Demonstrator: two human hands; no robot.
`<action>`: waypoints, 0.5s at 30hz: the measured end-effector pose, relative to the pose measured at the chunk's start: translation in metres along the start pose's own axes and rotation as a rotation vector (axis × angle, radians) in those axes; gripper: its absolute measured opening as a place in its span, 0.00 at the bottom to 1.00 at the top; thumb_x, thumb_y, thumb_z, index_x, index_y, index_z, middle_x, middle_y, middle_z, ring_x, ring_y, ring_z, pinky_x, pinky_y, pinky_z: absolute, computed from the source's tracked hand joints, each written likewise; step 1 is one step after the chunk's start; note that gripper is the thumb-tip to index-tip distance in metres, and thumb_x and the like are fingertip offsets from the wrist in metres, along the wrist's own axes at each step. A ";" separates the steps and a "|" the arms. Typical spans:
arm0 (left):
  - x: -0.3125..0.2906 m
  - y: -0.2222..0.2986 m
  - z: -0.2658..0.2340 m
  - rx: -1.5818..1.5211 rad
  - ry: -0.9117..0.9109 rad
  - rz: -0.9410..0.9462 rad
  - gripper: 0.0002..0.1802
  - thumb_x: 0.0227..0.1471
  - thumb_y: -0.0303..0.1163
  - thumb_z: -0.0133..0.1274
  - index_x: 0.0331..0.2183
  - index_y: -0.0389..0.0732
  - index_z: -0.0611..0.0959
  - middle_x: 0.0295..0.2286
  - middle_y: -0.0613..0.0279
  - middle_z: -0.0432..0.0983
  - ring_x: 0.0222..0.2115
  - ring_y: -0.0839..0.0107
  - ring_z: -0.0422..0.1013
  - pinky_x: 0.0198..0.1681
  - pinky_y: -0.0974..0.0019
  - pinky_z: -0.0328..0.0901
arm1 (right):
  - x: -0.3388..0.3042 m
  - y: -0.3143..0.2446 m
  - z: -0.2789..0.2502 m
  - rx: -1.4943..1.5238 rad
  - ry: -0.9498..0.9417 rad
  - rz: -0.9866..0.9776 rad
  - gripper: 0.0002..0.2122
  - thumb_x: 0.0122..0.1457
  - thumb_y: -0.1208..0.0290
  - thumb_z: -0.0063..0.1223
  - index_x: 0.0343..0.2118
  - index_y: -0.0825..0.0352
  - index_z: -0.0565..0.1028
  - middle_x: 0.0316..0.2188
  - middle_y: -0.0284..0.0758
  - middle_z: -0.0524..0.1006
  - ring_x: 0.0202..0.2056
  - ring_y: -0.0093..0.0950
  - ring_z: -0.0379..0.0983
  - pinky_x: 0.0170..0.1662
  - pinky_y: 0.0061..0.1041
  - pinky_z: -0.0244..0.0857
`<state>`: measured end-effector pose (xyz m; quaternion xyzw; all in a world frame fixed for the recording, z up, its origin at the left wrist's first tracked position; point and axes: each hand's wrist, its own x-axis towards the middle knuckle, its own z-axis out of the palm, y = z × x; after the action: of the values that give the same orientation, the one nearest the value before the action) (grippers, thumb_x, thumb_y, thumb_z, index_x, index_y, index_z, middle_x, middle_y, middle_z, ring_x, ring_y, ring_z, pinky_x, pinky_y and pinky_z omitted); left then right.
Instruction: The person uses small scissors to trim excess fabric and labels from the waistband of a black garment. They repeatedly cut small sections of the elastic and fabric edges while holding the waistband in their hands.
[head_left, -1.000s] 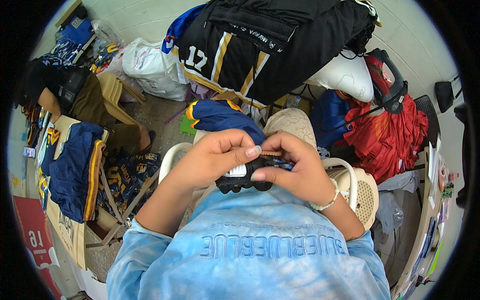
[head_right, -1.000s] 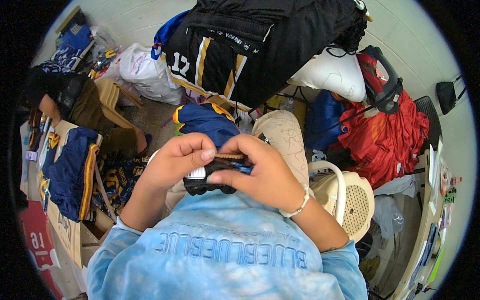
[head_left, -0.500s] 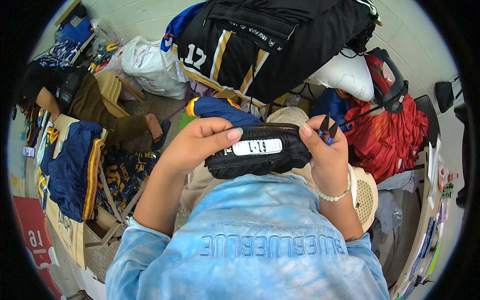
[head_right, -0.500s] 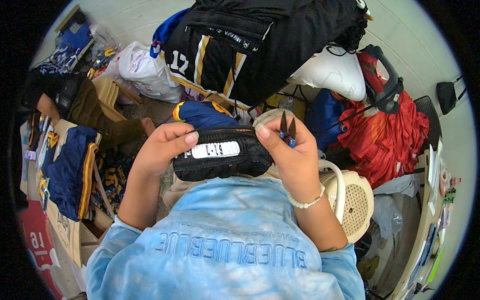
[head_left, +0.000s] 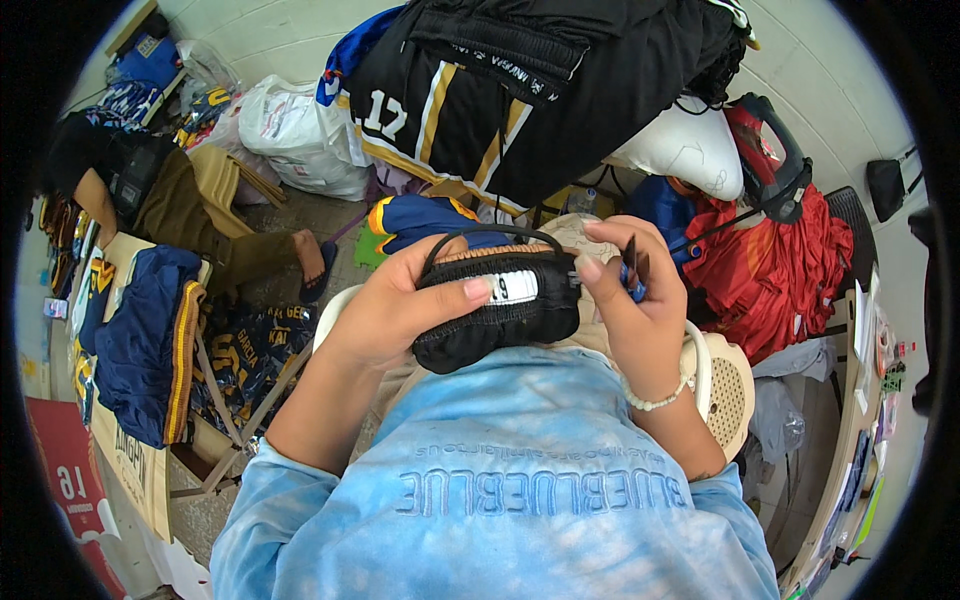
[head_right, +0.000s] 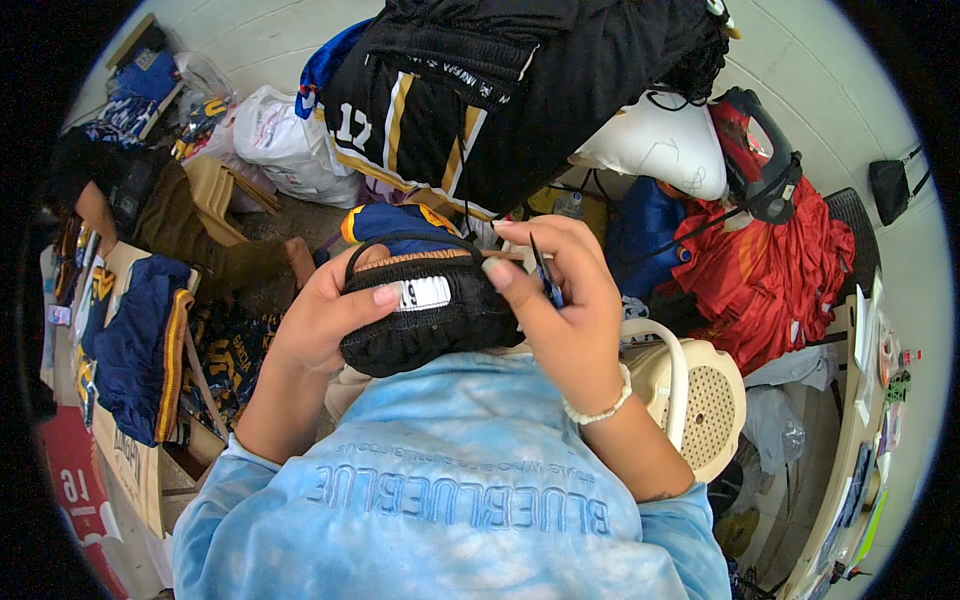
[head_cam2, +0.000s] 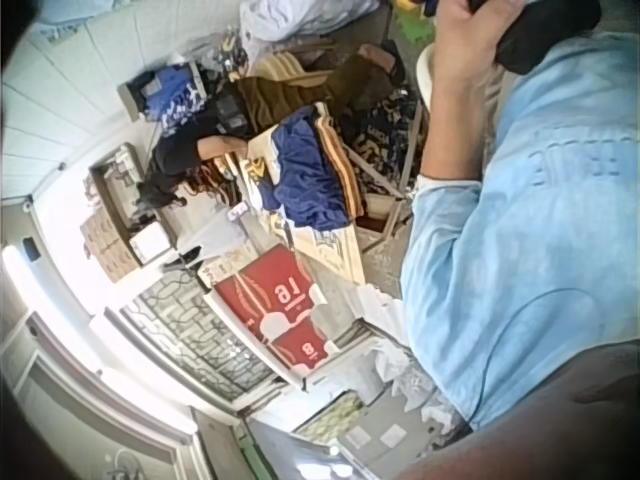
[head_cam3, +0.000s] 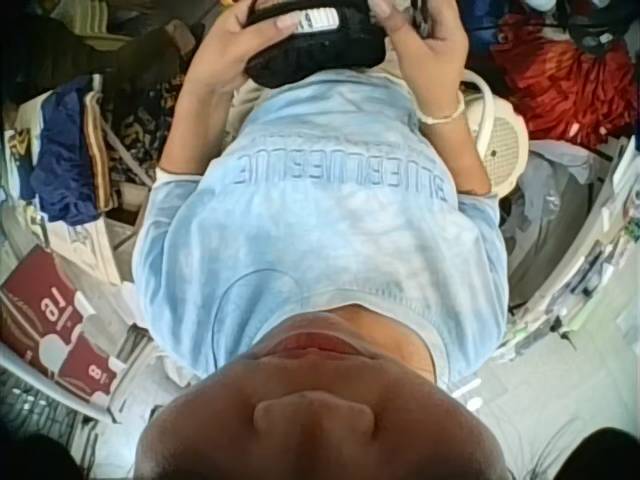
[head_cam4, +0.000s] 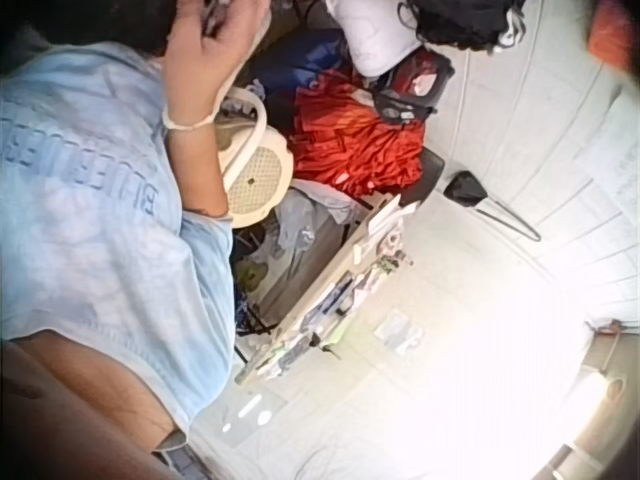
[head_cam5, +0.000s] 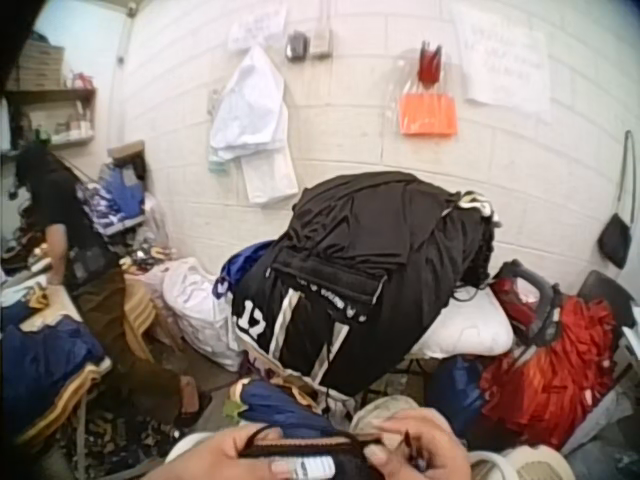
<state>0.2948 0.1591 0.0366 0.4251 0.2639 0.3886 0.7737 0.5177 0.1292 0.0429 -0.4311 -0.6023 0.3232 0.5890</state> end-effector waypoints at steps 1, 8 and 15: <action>0.000 0.000 0.001 -0.013 0.006 0.010 0.21 0.53 0.27 0.58 0.49 0.31 0.75 0.40 0.57 0.78 0.40 0.72 0.75 0.46 0.69 0.70 | -0.002 -0.002 -0.003 -0.105 -0.059 -0.079 0.11 0.52 0.77 0.63 0.40 0.67 0.79 0.39 0.31 0.71 0.30 0.16 0.67 0.33 0.16 0.62; 0.003 -0.001 0.003 -0.070 -0.005 0.002 0.20 0.54 0.25 0.55 0.49 0.30 0.75 0.42 0.56 0.77 0.42 0.70 0.75 0.47 0.66 0.70 | -0.010 -0.002 0.001 -0.264 -0.366 -0.434 0.13 0.49 0.84 0.61 0.40 0.67 0.80 0.33 0.35 0.71 0.27 0.20 0.68 0.28 0.17 0.62; 0.006 -0.002 -0.001 -0.128 0.014 -0.025 0.20 0.55 0.29 0.54 0.48 0.30 0.75 0.41 0.54 0.78 0.41 0.68 0.76 0.46 0.66 0.71 | -0.008 -0.001 -0.003 -0.290 -0.089 -0.310 0.08 0.49 0.83 0.57 0.33 0.67 0.78 0.31 0.37 0.73 0.33 0.32 0.72 0.38 0.26 0.66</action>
<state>0.2981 0.1636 0.0345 0.3688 0.2495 0.3977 0.8022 0.5202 0.1213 0.0404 -0.3990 -0.7271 0.1573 0.5362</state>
